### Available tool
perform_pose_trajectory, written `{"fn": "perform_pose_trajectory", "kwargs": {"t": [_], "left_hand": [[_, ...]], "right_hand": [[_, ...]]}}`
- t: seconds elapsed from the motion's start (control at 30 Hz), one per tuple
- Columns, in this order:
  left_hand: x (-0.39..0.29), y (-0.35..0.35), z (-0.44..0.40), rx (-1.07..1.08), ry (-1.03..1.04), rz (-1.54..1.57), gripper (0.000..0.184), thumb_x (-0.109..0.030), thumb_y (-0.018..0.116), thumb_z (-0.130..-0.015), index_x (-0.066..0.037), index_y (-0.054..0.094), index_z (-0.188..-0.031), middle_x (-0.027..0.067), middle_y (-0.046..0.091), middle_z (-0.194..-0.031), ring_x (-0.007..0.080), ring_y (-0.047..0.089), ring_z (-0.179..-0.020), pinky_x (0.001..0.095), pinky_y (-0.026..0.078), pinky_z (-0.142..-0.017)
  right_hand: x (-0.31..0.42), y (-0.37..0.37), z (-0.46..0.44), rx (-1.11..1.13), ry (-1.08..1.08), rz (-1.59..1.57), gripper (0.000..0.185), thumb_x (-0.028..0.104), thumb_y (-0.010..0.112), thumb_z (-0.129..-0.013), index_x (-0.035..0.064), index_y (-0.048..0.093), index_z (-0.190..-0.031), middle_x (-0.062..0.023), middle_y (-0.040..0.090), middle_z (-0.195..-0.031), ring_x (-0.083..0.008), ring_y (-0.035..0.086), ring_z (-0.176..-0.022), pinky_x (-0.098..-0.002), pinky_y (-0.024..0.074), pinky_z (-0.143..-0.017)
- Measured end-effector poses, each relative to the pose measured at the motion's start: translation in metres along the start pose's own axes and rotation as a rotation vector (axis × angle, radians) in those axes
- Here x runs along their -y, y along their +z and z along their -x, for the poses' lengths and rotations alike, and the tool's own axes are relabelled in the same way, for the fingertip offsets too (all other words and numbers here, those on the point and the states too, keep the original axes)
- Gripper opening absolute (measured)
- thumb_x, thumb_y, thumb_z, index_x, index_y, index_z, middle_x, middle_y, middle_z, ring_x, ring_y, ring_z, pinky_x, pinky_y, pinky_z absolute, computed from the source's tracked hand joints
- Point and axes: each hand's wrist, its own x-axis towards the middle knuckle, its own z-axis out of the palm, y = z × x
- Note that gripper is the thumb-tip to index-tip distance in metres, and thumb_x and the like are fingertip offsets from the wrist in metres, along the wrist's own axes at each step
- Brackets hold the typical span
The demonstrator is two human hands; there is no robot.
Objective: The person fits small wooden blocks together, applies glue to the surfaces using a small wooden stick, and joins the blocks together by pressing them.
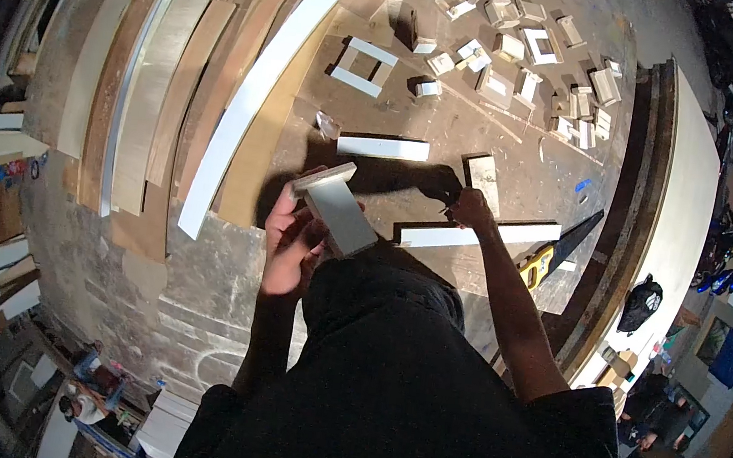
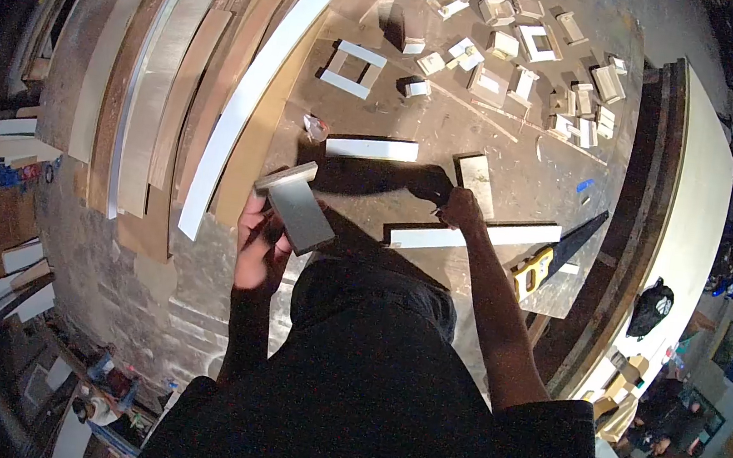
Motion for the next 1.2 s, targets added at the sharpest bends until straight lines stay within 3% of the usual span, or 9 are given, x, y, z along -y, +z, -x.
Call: {"fn": "perform_pose_trajectory", "kwargs": {"t": [0.23, 0.43, 0.6, 0.8, 0.9, 0.93, 1.03, 1.07, 1.2], "left_hand": [[0.011, -0.007, -0.003, 0.018, -0.010, 0.003, 0.064, -0.017, 0.073, -0.084, -0.005, 0.043, -0.140, 0.0151, 0.062, -0.124, 0.0265, 0.065, -0.110, 0.0369, 0.054, -0.093], [0.018, -0.008, 0.003, -0.004, -0.033, 0.066, 0.063, -0.016, 0.074, -0.084, -0.005, 0.044, -0.139, 0.0139, 0.062, -0.125, 0.0267, 0.065, -0.109, 0.0369, 0.054, -0.092], [0.029, -0.007, 0.008, 0.029, -0.032, 0.042, 0.064, -0.017, 0.076, -0.084, -0.005, 0.044, -0.138, 0.0140, 0.060, -0.127, 0.0273, 0.065, -0.108, 0.0386, 0.055, -0.092], [0.040, 0.003, 0.011, -0.023, 0.009, 0.061, 0.066, -0.026, 0.082, -0.078, -0.005, 0.051, -0.132, 0.0154, 0.065, -0.119, 0.0307, 0.069, -0.099, 0.0439, 0.059, -0.085], [0.039, 0.009, 0.014, 0.006, 0.035, 0.061, 0.070, -0.028, 0.083, -0.076, -0.005, 0.050, -0.133, 0.0156, 0.065, -0.120, 0.0316, 0.069, -0.100, 0.0450, 0.058, -0.085], [0.040, 0.011, 0.013, 0.018, 0.044, 0.061, 0.071, -0.028, 0.084, -0.076, -0.005, 0.050, -0.133, 0.0157, 0.065, -0.120, 0.0319, 0.069, -0.100, 0.0453, 0.058, -0.085], [0.045, 0.010, 0.012, 0.026, 0.039, 0.048, 0.077, -0.031, 0.086, -0.073, -0.004, 0.049, -0.135, 0.0164, 0.063, -0.123, 0.0338, 0.068, -0.101, 0.0474, 0.058, -0.086], [0.047, 0.008, 0.010, 0.017, 0.026, 0.036, 0.081, -0.033, 0.087, -0.071, -0.004, 0.048, -0.136, 0.0169, 0.062, -0.124, 0.0351, 0.068, -0.102, 0.0487, 0.058, -0.087], [0.037, 0.023, 0.011, 0.056, 0.026, -0.012, 0.078, -0.032, 0.082, -0.076, -0.003, 0.045, -0.138, 0.0188, 0.059, -0.128, 0.0378, 0.066, -0.106, 0.0504, 0.056, -0.090]], "right_hand": [[-0.005, 0.006, 0.001, -0.031, 0.041, -0.073, 0.029, 0.016, 0.066, -0.086, -0.0061, 0.063, -0.068, -0.0128, 0.064, -0.054, -0.0178, 0.064, -0.044, -0.0333, 0.0540, -0.042], [-0.024, 0.026, -0.003, -0.324, -0.087, 0.125, 0.036, 0.019, 0.069, -0.086, -0.0050, 0.061, -0.059, -0.0126, 0.062, -0.051, -0.0184, 0.063, -0.043, -0.0336, 0.0538, -0.041], [0.012, 0.005, 0.020, -0.108, 0.233, -0.121, 0.031, 0.020, 0.071, -0.084, -0.0039, 0.066, -0.065, -0.0126, 0.065, -0.055, -0.0169, 0.063, -0.044, -0.0315, 0.0549, -0.044], [0.022, 0.003, 0.030, -0.185, 0.339, -0.101, 0.026, 0.025, 0.077, -0.079, 0.0054, 0.071, -0.063, -0.0059, 0.066, -0.056, -0.0133, 0.065, -0.049, -0.0301, 0.0537, -0.046], [0.024, -0.003, 0.036, -0.125, 0.255, -0.285, 0.027, 0.025, 0.078, -0.079, 0.0049, 0.070, -0.063, -0.0054, 0.066, -0.056, -0.0131, 0.064, -0.048, -0.0299, 0.0543, -0.045], [0.032, -0.009, 0.042, -0.144, 0.262, -0.509, 0.032, 0.026, 0.080, -0.078, 0.0019, 0.068, -0.061, -0.0086, 0.065, -0.055, -0.0146, 0.064, -0.047, -0.0301, 0.0548, -0.044], [-0.010, 0.020, 0.023, -0.195, 0.125, -0.504, 0.027, 0.018, 0.077, -0.080, -0.0024, 0.063, -0.069, -0.0126, 0.063, -0.055, -0.0169, 0.064, -0.046, -0.0319, 0.0516, -0.039], [-0.028, 0.036, 0.013, -0.351, -0.140, -0.177, 0.021, 0.012, 0.074, -0.081, -0.0028, 0.061, -0.074, -0.0125, 0.062, -0.057, -0.0169, 0.066, -0.049, -0.0323, 0.0516, -0.040], [0.005, 0.017, 0.045, -0.448, -0.160, -0.472, 0.014, 0.008, 0.067, -0.086, -0.0018, 0.062, -0.078, -0.0109, 0.067, -0.070, -0.0195, 0.070, -0.058, -0.0315, 0.0545, -0.044]]}}
